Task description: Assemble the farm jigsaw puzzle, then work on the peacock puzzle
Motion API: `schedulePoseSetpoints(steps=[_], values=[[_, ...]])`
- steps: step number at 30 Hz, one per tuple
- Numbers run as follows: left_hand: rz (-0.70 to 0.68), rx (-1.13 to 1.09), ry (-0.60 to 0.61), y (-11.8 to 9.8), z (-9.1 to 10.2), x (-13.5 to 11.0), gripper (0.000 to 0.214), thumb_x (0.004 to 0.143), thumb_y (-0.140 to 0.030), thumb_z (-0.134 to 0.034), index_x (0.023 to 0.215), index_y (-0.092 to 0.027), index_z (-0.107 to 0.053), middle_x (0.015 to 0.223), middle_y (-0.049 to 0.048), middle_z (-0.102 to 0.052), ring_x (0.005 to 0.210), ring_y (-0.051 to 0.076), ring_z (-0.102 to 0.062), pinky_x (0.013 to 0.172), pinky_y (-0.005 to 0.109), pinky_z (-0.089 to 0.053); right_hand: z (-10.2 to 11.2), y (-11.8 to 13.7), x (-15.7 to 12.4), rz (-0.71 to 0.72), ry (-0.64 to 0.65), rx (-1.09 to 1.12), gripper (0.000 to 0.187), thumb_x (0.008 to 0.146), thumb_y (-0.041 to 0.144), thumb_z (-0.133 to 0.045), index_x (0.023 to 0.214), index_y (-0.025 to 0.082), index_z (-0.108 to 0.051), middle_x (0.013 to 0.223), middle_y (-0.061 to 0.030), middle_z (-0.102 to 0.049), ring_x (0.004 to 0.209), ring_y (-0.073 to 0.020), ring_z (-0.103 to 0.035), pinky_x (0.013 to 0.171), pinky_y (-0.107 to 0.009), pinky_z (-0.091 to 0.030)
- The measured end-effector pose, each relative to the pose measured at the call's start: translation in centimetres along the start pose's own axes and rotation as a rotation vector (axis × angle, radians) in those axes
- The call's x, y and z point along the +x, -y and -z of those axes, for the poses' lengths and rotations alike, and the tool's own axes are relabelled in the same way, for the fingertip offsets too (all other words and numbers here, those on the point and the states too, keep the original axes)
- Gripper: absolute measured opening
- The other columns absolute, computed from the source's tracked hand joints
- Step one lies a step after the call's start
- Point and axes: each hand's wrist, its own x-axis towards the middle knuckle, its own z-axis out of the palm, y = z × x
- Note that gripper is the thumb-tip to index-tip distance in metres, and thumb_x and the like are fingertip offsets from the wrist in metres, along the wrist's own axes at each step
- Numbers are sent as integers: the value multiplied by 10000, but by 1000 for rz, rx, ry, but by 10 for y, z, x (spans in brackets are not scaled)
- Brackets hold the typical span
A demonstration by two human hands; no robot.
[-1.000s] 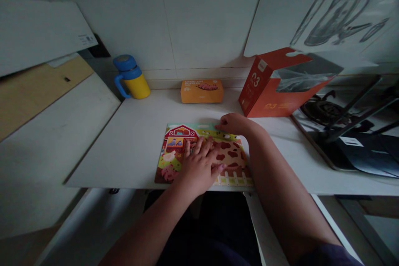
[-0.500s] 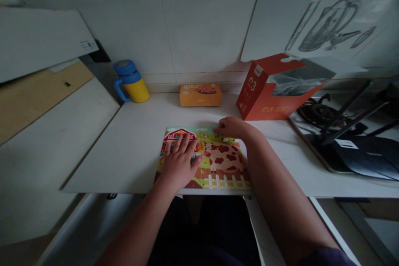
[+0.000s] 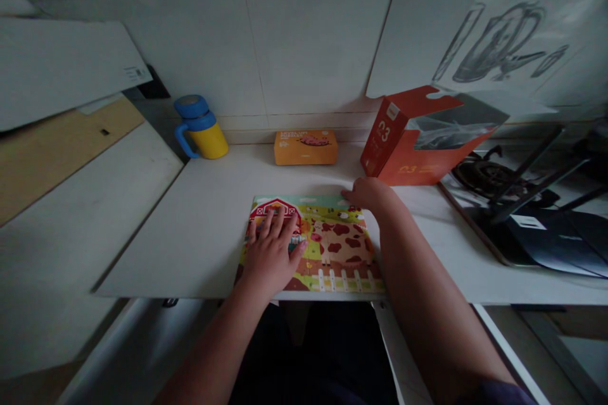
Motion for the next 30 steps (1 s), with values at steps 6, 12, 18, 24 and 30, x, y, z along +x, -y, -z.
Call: schedulePoseSetpoints(steps=[6,12,18,24,30], values=[[-24,20,2,-1,2,-3,785,1037,-698,-433,1710,-308,-333,1807,64,-220,1677,360,-188,1336,680,-151,-4,-5,-2,-81,-14,8,609,1024,554,-531,1263,55,-784,1105,-289,-791,1125,-367,-760,927,-387,-574],[-228,-46,42,3,9,-19,1051,897,-896,-504,1727,-289,-287,1818,94,-171,1677,406,-159,1345,686,-90,-5,-6,-2,-48,-39,41,577,1010,573,-556,1136,79,-824,997,-277,-798,1073,-379,-766,904,-407,-571],[-316,-132,109,6,18,-30,1100,844,-955,-501,1726,-335,-279,1823,75,-151,1687,392,-115,1347,671,-99,-5,-6,-3,-33,-57,71,523,998,566,-610,1073,104,-843,954,-261,-799,1032,-359,-771,885,-382,-565],[-289,-136,104,7,18,-31,1075,854,-892,-599,1727,-363,-262,1830,65,-103,1683,396,-138,1344,681,-133,-2,-1,-1,-10,-53,82,488,1002,541,-620,1029,113,-853,937,-252,-802,994,-342,-772,884,-377,-560],[-263,-121,103,11,16,-27,1049,862,-901,-572,1710,-334,-324,1823,78,-133,1683,394,-139,1339,690,-136,1,7,1,16,-59,110,512,1033,547,-554,1019,130,-850,988,-235,-809,988,-329,-773,868,-376,-542]])
